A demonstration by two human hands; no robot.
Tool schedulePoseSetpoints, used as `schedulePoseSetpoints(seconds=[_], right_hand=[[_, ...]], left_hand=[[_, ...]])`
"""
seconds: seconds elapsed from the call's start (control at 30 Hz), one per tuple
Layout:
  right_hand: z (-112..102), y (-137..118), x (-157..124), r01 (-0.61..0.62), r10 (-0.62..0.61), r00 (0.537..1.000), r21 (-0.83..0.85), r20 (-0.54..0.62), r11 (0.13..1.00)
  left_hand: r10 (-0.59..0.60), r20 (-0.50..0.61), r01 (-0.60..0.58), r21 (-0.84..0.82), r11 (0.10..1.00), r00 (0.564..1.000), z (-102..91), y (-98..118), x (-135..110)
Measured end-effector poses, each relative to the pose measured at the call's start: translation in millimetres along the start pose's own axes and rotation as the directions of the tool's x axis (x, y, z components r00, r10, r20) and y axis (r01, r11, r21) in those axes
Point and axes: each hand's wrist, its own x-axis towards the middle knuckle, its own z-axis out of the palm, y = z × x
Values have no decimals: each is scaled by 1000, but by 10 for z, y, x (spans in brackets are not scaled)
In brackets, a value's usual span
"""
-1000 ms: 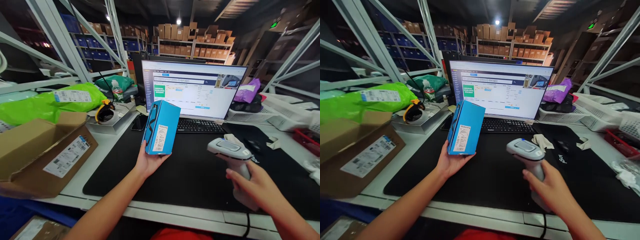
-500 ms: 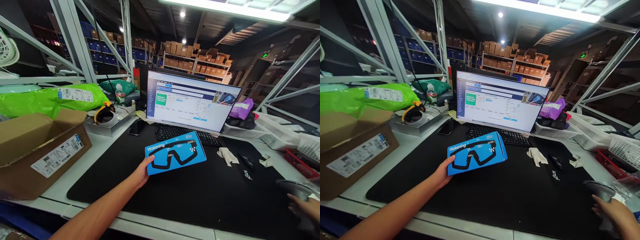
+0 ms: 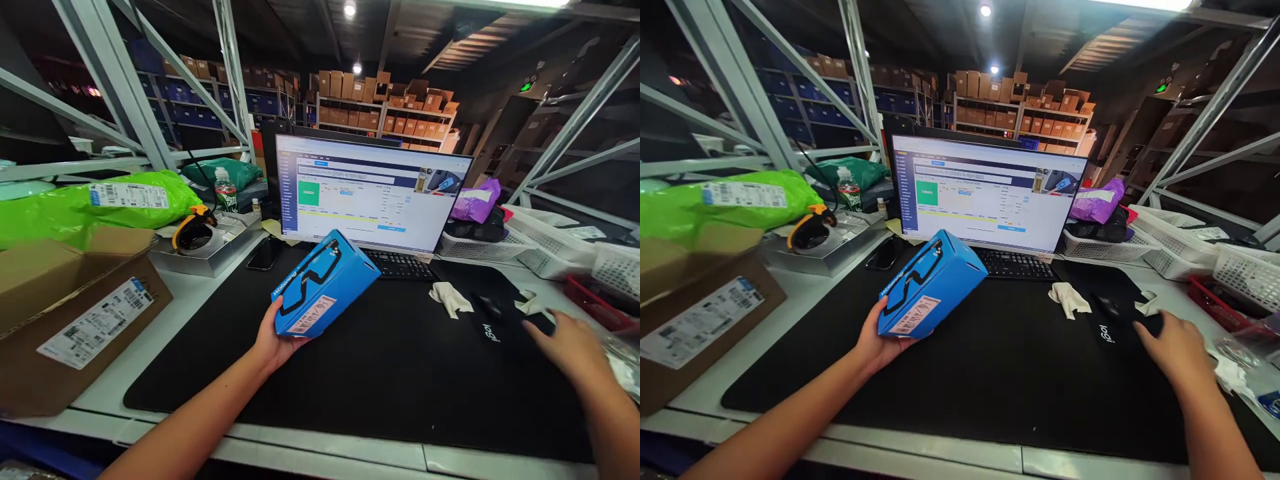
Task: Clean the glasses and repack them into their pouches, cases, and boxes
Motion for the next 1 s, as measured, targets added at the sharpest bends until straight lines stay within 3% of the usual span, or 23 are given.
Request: schedulePoseSetpoints(seconds=[0.13, 0.27, 0.5, 0.7, 1.0], right_hand=[[244, -524, 346, 110, -112, 993, 45, 41, 993], [563, -702, 538, 134, -134, 991, 82, -10, 988], [829, -764, 430, 88, -83, 994, 58, -77, 994], [784, -726, 330, 101, -102, 995, -36, -5, 994], [819, -677, 395, 75, -72, 996, -70, 55, 995]], left_hand=[[-18, 24, 19, -40, 999, 1000, 3, 9, 4], [-34, 37, 36, -37, 999, 999, -8, 17, 27], [-79, 19, 79, -24, 997, 997, -51, 25, 103], [-165, 0, 165, -65, 984, 986, 26, -4, 46], [-224, 120, 239, -128, 963, 967, 9, 39, 40]])
